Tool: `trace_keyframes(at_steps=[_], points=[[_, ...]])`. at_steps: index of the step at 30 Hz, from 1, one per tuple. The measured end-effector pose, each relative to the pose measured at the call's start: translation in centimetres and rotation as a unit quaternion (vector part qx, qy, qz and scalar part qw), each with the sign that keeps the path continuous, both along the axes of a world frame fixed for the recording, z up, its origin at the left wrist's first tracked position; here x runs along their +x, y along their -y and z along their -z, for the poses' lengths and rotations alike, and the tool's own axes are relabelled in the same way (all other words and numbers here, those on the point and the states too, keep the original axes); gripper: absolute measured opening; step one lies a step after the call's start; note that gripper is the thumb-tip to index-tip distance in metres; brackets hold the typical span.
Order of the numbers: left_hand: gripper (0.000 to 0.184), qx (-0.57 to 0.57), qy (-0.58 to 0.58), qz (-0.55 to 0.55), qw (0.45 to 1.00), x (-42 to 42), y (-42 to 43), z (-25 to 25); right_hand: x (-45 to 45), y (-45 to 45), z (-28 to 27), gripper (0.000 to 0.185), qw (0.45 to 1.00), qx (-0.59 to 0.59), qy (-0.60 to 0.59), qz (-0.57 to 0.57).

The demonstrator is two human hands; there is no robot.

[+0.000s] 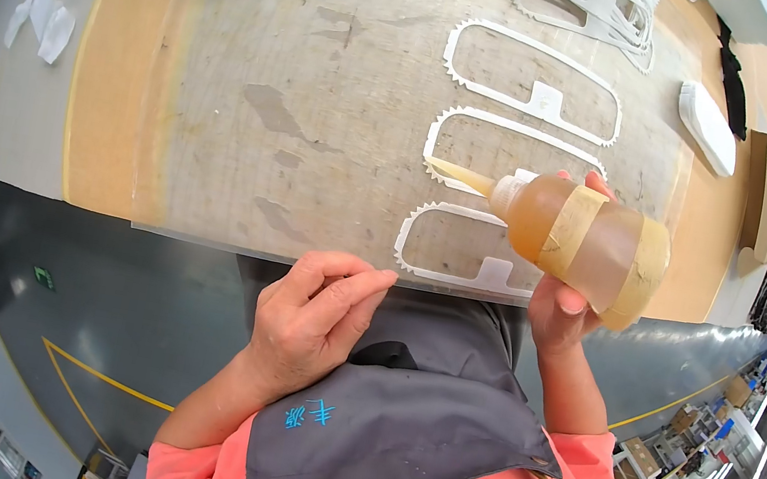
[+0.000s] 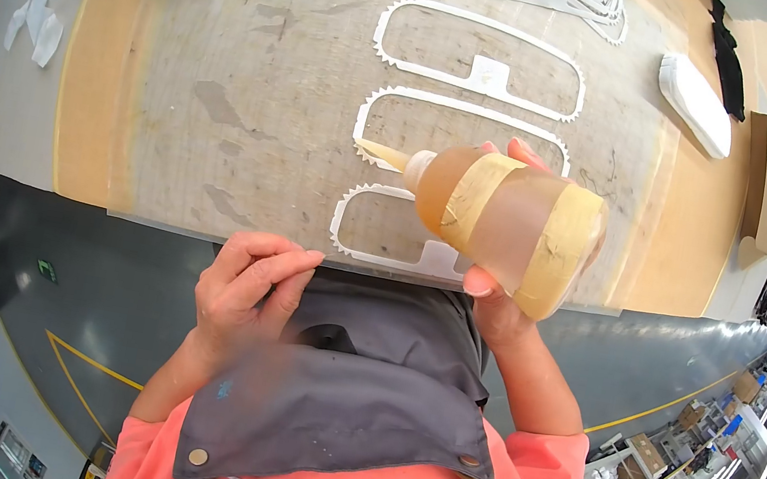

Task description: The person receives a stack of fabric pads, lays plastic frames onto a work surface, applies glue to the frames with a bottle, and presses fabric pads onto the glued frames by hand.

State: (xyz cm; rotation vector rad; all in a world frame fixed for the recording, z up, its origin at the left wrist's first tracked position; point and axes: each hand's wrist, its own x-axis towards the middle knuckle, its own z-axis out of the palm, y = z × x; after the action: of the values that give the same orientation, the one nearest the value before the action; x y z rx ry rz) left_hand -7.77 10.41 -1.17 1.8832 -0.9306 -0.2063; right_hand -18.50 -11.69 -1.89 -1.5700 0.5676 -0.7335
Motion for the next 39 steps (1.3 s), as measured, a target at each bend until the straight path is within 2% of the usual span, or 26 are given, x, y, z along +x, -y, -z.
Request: trace_keyframes(at_steps=[3,12,17,21,26,39], points=[[0.026,0.0,-0.001,0.0,1.0,0.2,-0.1,0.1,0.2,0.0,0.3,0.119,1.0,-0.006,0.014,-0.005],[0.027,-0.004,-0.004,-0.003,1.0,0.6,0.0,0.3,0.1,2.0,1.5,0.122,0.986,-0.132,0.049,-0.088],[0.027,-0.004,-0.01,-0.005,1.0,0.8,0.1,0.4,1.2,1.7,0.0,0.125,0.993,-0.114,-0.016,-0.025],[0.027,-0.001,-0.012,-0.007,1.0,0.9,0.1,0.4,1.8,1.6,0.1,0.126,0.996,-0.079,0.008,0.032],[0.026,0.001,-0.012,-0.003,1.0,0.9,0.4,0.4,0.7,2.6,-0.1,0.113,0.989,-0.142,-0.035,0.016],[0.023,0.022,0.004,0.018,1.0,0.2,1.6,-0.2,-3.0,4.9,0.1,0.107,0.987,-0.142,-0.016,0.08]])
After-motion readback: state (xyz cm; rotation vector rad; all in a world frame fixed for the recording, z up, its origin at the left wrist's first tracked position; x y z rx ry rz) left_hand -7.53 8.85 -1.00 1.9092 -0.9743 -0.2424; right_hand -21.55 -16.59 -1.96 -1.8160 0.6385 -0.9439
